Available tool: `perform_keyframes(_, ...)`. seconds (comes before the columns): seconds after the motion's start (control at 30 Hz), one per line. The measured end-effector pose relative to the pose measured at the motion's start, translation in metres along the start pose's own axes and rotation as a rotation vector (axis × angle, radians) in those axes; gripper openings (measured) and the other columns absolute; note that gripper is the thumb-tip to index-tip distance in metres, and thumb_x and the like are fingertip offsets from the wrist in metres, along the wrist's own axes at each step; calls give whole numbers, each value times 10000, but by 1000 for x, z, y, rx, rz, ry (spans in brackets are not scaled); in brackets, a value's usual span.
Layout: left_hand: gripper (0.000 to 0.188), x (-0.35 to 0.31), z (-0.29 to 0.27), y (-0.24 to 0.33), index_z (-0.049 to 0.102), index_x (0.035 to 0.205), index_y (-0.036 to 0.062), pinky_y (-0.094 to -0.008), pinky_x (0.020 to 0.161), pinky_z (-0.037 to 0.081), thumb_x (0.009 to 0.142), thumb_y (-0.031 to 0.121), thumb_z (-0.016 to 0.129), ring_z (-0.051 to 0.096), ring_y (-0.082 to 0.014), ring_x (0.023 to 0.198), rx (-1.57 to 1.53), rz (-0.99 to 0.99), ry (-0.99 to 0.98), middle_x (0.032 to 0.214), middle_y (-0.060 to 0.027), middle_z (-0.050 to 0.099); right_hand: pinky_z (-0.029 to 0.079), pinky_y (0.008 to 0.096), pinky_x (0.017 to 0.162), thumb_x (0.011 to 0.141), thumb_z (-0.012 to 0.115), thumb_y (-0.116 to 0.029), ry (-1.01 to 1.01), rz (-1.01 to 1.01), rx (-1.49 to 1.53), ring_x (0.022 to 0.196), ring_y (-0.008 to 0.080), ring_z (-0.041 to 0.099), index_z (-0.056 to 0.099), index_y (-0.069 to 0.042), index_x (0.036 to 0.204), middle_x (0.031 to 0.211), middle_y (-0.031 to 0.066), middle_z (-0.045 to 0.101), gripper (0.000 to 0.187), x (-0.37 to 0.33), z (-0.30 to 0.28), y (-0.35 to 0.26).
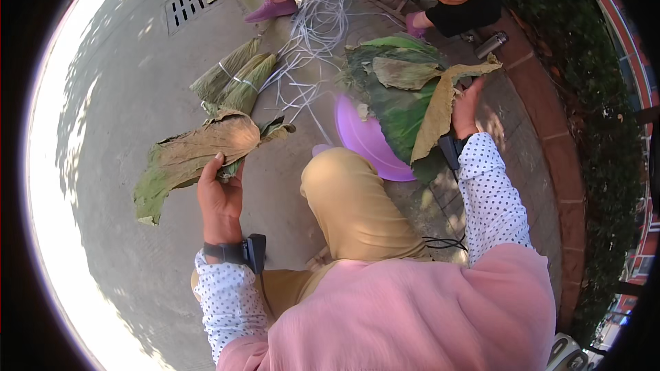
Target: The person wraps large green leaves around a filling to form a bundle, then ties it with white string. The person repeats this process, handling leaves and string by hand, and places finished bundles on the ground.
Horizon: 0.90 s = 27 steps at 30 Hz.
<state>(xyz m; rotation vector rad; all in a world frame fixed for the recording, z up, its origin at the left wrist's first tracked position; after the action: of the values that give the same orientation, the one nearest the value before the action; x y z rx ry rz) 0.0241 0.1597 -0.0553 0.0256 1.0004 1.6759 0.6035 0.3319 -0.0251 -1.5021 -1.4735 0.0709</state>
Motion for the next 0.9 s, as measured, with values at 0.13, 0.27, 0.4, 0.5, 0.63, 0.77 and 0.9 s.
perform_keyframes(0.13,363,-2,-3,2,578,1316,44,-457,1003,606,958,0,621,696,-281,1156,7,7,21,1274,-98,687,168,497,1267,844,736,-60,13,-216,-266,1575,436,177,186,-19,1637,1699,281,158,967,15,7,-75)
perform_keyframes(0.27,359,-1,-4,1,579,1312,43,-458,1011,602,958,0,619,696,-280,1157,2,4,22,1272,-100,687,162,579,1249,809,766,-92,-148,-419,-537,1586,419,165,168,-82,1654,1720,235,142,1035,14,22,-104)
perform_keyframes(0.4,373,3,-3,1,572,1323,37,-459,1017,597,954,-4,619,693,-283,1163,-8,14,23,1272,-103,687,157,635,1235,806,740,-61,-404,-580,-607,1575,401,201,560,-131,1363,1673,148,319,590,8,41,-113)
perform_keyframes(0.5,375,-4,-9,0,571,1324,35,-469,1024,588,952,4,613,691,-290,1167,9,16,67,1273,-101,686,164,660,1230,792,728,-20,-525,-615,-574,1528,349,333,678,-110,977,1433,101,591,212,-7,46,-107)
perform_keyframes(0.63,354,-5,-5,-2,576,1307,35,-485,1030,578,954,22,601,685,-296,1167,-51,5,14,1274,-106,680,161,657,1233,828,712,-132,-937,-376,-635,1275,311,587,712,-85,1065,1133,96,704,242,-22,65,-79)
perform_keyframes(0.77,370,7,-6,-11,566,1320,29,-485,1024,578,951,25,601,683,-294,1161,-44,-23,14,1278,-110,672,265,555,1223,862,632,-104,-977,-314,-570,1315,336,549,711,-63,1186,1241,134,677,336,-30,67,-65)
perform_keyframes(0.9,376,6,-6,-9,559,1323,22,-487,1020,579,949,27,602,683,-297,1157,-42,-14,5,1274,-110,669,356,493,1179,861,596,-76,-1009,-190,-464,1379,351,489,705,-73,1256,1342,155,636,409,-35,85,-47)
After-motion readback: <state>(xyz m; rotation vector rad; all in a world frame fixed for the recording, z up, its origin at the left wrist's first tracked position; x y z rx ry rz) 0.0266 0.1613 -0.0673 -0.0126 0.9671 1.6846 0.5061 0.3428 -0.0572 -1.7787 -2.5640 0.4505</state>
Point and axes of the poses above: each hand's wrist, its own x-axis towards the middle knuckle, its own z-axis out of the palm, y = z × x, the point moved 6 cm from there along x, towards the middle knuckle
